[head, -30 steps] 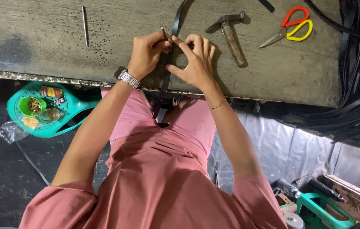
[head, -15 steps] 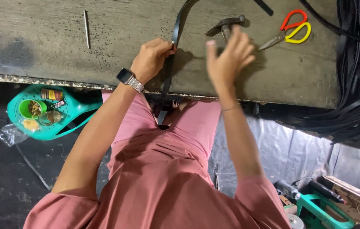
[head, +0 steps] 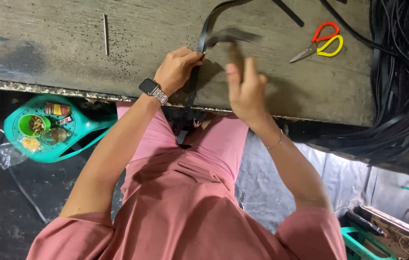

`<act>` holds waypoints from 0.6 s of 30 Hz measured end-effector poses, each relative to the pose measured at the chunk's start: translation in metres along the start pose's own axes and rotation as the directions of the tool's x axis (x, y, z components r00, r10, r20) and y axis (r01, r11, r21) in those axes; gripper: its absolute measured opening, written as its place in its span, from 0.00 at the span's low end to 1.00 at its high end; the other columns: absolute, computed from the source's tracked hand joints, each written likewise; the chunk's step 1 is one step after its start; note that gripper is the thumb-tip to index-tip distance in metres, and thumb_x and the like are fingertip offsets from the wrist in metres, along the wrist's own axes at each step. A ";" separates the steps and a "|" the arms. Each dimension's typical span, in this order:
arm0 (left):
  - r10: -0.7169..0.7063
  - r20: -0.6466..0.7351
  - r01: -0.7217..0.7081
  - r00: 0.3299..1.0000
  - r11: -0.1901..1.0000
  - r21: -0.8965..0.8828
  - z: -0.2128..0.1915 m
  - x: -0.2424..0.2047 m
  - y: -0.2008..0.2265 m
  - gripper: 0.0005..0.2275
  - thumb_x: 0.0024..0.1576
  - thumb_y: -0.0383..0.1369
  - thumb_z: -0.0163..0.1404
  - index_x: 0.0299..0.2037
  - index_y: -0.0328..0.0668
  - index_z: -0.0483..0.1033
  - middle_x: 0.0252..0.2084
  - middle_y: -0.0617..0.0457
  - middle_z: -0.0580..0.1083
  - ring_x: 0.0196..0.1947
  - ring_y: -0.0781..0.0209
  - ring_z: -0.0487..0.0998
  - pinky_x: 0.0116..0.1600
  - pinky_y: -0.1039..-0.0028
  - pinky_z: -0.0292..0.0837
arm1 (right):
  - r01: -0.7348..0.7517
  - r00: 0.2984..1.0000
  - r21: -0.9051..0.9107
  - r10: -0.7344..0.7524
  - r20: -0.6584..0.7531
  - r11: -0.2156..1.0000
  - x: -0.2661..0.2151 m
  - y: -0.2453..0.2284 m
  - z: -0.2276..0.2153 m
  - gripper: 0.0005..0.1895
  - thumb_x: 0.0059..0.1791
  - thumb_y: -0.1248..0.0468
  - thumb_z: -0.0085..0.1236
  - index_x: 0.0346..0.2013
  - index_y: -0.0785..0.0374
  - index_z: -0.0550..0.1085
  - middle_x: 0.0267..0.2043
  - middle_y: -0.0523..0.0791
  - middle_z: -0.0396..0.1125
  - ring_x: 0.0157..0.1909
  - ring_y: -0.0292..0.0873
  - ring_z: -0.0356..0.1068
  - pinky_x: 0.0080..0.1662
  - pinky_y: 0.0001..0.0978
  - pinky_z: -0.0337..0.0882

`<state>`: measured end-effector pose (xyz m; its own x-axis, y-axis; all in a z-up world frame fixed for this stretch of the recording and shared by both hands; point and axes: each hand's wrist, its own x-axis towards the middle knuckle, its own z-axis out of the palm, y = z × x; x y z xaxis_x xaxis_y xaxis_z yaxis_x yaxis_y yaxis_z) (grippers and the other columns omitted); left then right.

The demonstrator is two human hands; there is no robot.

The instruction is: The person is using a hammer and a punch tool to create holes in long, thin leather straps on a workbench.

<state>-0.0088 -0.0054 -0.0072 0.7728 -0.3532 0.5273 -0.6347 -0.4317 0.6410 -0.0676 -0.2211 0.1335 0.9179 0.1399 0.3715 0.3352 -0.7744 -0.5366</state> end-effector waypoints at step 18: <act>-0.060 -0.037 0.060 0.997 0.998 -0.003 -0.006 0.002 0.001 0.05 0.66 0.28 0.52 0.37 0.45 0.77 0.30 0.51 0.75 0.37 0.47 0.80 0.43 0.65 0.76 | -0.225 0.968 -0.183 0.240 0.066 0.957 0.010 0.056 0.009 0.21 0.60 0.44 0.43 0.42 0.59 0.69 0.28 0.55 0.71 0.34 0.65 0.75 0.34 0.59 0.68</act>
